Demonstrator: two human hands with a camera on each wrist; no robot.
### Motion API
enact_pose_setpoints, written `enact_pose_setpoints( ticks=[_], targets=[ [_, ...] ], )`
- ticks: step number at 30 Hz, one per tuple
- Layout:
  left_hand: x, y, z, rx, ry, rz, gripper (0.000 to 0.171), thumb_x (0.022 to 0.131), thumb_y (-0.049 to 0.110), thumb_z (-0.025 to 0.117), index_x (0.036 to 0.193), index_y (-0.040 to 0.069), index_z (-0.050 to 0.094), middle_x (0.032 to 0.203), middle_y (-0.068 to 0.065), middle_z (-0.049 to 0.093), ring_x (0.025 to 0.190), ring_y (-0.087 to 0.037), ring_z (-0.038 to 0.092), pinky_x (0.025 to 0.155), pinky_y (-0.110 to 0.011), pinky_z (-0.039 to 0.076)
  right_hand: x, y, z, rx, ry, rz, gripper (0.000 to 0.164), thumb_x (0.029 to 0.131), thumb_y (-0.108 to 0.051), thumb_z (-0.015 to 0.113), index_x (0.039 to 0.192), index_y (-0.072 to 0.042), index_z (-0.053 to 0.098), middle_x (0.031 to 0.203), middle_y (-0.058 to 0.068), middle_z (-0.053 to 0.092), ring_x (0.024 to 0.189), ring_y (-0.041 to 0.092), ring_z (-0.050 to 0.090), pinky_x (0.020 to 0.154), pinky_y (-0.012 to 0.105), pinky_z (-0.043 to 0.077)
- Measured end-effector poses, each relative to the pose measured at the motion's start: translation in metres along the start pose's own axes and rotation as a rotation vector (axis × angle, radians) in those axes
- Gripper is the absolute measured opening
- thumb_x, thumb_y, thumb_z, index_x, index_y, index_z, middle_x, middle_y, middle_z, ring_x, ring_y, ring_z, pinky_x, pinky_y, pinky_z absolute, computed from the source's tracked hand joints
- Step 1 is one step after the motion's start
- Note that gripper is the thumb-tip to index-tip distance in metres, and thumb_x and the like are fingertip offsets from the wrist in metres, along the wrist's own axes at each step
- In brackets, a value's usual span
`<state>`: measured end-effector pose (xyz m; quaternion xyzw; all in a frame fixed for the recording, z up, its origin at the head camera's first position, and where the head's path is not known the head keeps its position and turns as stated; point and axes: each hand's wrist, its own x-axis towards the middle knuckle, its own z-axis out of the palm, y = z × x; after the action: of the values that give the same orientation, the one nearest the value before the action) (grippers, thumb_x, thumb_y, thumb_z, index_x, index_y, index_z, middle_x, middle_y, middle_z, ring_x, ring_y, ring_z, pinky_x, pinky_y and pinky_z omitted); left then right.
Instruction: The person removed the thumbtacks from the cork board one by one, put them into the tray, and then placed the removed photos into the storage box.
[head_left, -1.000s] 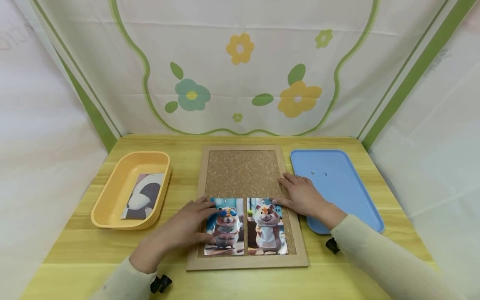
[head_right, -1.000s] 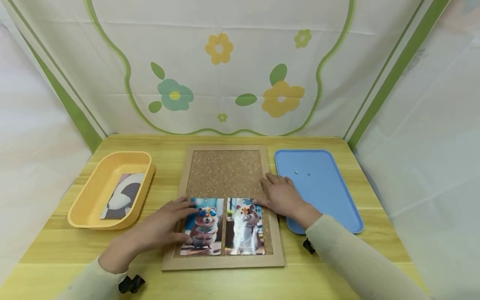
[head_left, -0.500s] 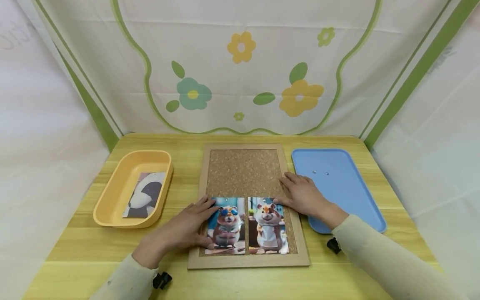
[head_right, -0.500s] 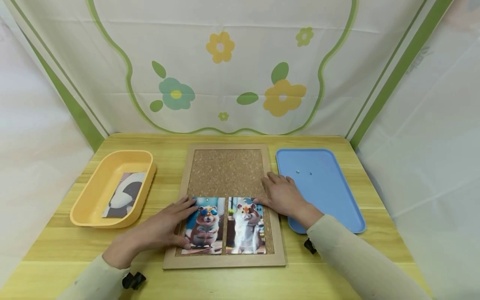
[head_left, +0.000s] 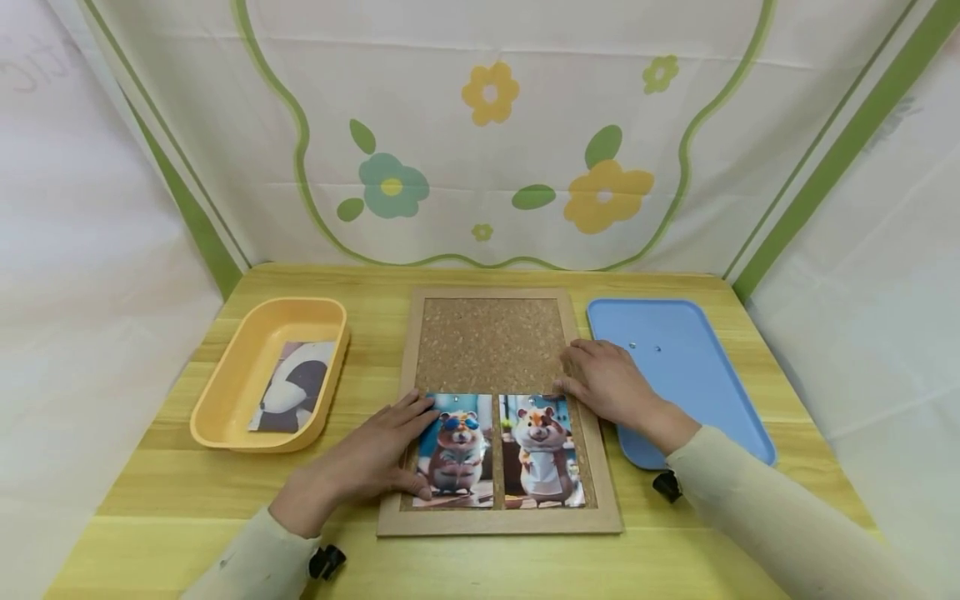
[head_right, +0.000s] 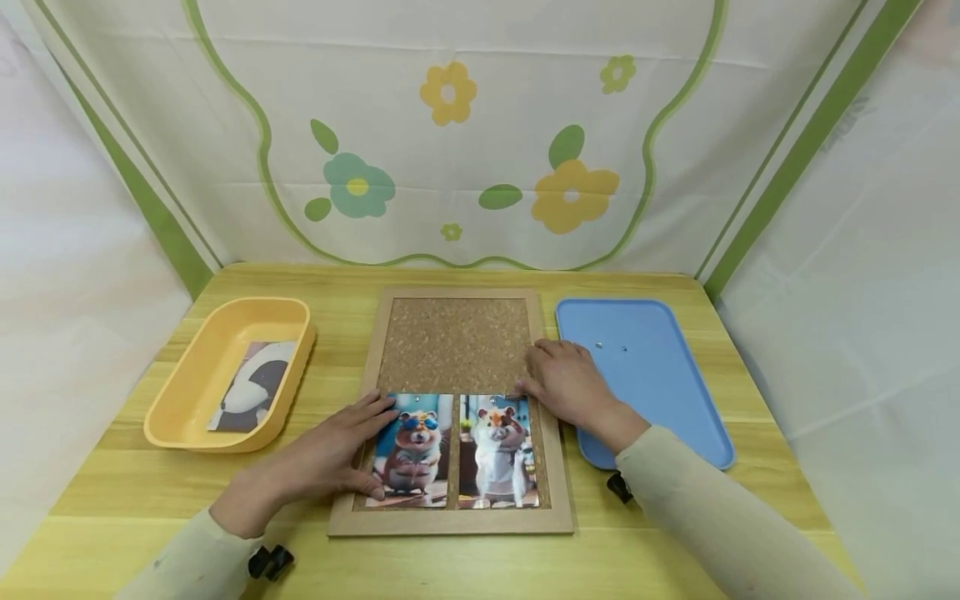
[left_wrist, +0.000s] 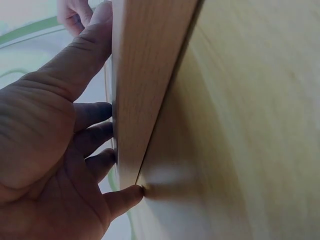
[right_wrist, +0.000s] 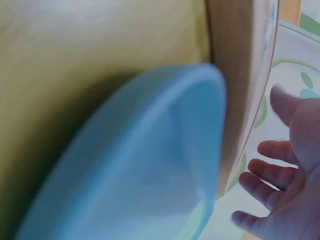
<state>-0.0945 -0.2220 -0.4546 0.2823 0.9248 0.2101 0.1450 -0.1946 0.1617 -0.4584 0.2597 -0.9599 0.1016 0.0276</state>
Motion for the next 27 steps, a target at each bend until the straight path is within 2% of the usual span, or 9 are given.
enact_pose_setpoints(
  ticks=[4, 8, 16, 22, 27],
  targets=[
    [-0.001, -0.001, 0.000, -0.004, 0.001, -0.007, 0.110, 0.082, 0.059, 0.085, 0.164, 0.004, 0.036, 0.174, -0.017, 0.023, 0.163, -0.040, 0.013, 0.127, -0.064, 0.024, 0.008, -0.011, -0.003, 0.028, 0.081, -0.050, 0.044, 0.103, -0.031, 0.071, 0.133, 0.000, 0.069, 0.135, 0.019, 0.068, 0.129, 0.040, 0.061, 0.114, 0.059, 0.045],
    [-0.001, 0.000, 0.000, -0.013, 0.001, -0.009, 0.110, 0.082, 0.057, 0.085, 0.164, 0.004, 0.035, 0.174, -0.018, 0.023, 0.163, -0.040, 0.012, 0.127, -0.064, 0.023, 0.018, -0.026, -0.003, 0.028, 0.140, -0.108, 0.030, 0.102, -0.025, 0.072, 0.122, -0.002, 0.073, 0.122, 0.014, 0.072, 0.117, 0.035, 0.066, 0.109, 0.055, 0.050],
    [0.000, 0.002, -0.002, -0.051, -0.006, -0.019, 0.109, 0.083, 0.056, 0.085, 0.165, 0.006, 0.035, 0.175, -0.016, 0.022, 0.164, -0.038, 0.010, 0.128, -0.063, 0.020, 0.032, -0.051, 0.001, 0.036, 0.201, -0.277, 0.022, 0.096, -0.019, 0.080, 0.111, -0.005, 0.074, 0.109, 0.009, 0.073, 0.105, 0.031, 0.067, 0.099, 0.052, 0.054],
    [0.000, 0.001, -0.002, -0.048, -0.005, -0.020, 0.110, 0.082, 0.058, 0.086, 0.165, 0.006, 0.035, 0.174, -0.016, 0.024, 0.164, -0.038, 0.010, 0.128, -0.064, 0.021, 0.042, -0.065, 0.005, 0.010, 0.247, -0.429, 0.012, 0.095, -0.019, 0.080, 0.101, -0.011, 0.073, 0.097, 0.002, 0.070, 0.091, 0.023, 0.065, 0.084, 0.044, 0.056],
    [0.001, 0.001, -0.001, -0.050, -0.005, -0.026, 0.110, 0.082, 0.058, 0.086, 0.165, 0.007, 0.036, 0.174, -0.015, 0.024, 0.164, -0.037, 0.011, 0.128, -0.063, 0.021, 0.049, -0.071, 0.009, -0.048, 0.294, -0.574, 0.007, 0.096, -0.016, 0.078, 0.100, -0.016, 0.073, 0.098, 0.000, 0.069, 0.094, 0.021, 0.064, 0.090, 0.044, 0.055]
  ],
)
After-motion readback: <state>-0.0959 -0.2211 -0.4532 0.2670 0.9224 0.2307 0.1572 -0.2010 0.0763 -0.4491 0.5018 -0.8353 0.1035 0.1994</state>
